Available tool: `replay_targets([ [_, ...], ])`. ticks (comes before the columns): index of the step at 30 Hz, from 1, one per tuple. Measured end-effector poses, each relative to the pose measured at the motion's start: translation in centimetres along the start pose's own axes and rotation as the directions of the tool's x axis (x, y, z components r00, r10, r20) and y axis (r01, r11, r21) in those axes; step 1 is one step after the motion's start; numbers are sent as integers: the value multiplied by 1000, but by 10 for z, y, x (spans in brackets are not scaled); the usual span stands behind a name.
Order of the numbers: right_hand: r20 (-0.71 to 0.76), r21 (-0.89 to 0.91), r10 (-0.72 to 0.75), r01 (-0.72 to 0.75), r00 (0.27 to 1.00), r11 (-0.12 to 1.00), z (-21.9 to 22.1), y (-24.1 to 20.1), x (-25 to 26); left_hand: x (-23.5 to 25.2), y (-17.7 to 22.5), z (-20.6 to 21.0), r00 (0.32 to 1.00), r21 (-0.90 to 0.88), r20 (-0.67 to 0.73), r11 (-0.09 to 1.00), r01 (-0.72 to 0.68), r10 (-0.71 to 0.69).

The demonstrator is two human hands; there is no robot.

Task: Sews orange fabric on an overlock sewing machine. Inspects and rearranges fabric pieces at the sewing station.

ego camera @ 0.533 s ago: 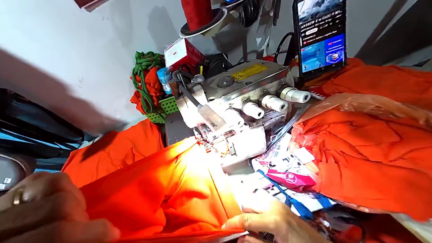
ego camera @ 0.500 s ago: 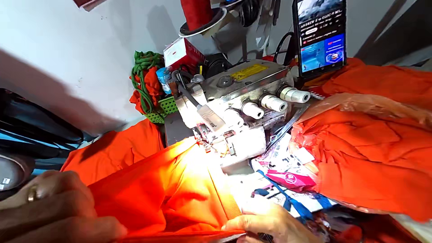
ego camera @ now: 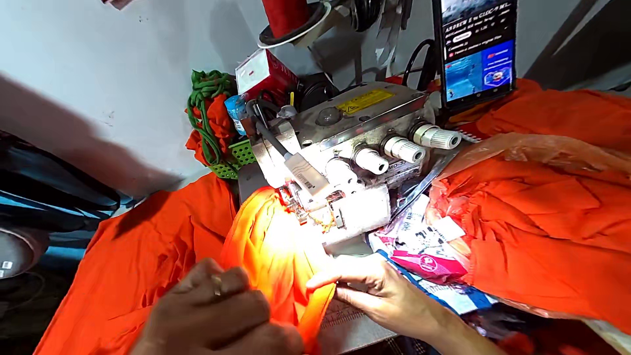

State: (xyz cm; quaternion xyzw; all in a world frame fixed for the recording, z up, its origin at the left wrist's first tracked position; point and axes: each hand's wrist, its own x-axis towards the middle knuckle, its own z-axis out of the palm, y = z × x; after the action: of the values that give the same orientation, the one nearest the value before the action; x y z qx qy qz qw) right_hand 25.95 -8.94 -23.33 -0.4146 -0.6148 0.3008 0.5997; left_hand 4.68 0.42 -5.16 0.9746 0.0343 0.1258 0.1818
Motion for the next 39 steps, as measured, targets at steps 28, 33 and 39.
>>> replay_targets([
  [28, -61, -103, -76, 69, 995, 992, -3, 3, -5, 8, 23, 60, 952, 463, -276, 850, 252, -132],
  [33, -52, -27, -100, 99, 994, 995, 1, 8, -9, 15, 25, 81, 982, 353, -142, 921, 166, -122],
  [39, -118, 80, -7, 16, 993, 997, 6, 7, -3, 25, -5, 107, 955, 378, -250, 891, 251, -163],
])
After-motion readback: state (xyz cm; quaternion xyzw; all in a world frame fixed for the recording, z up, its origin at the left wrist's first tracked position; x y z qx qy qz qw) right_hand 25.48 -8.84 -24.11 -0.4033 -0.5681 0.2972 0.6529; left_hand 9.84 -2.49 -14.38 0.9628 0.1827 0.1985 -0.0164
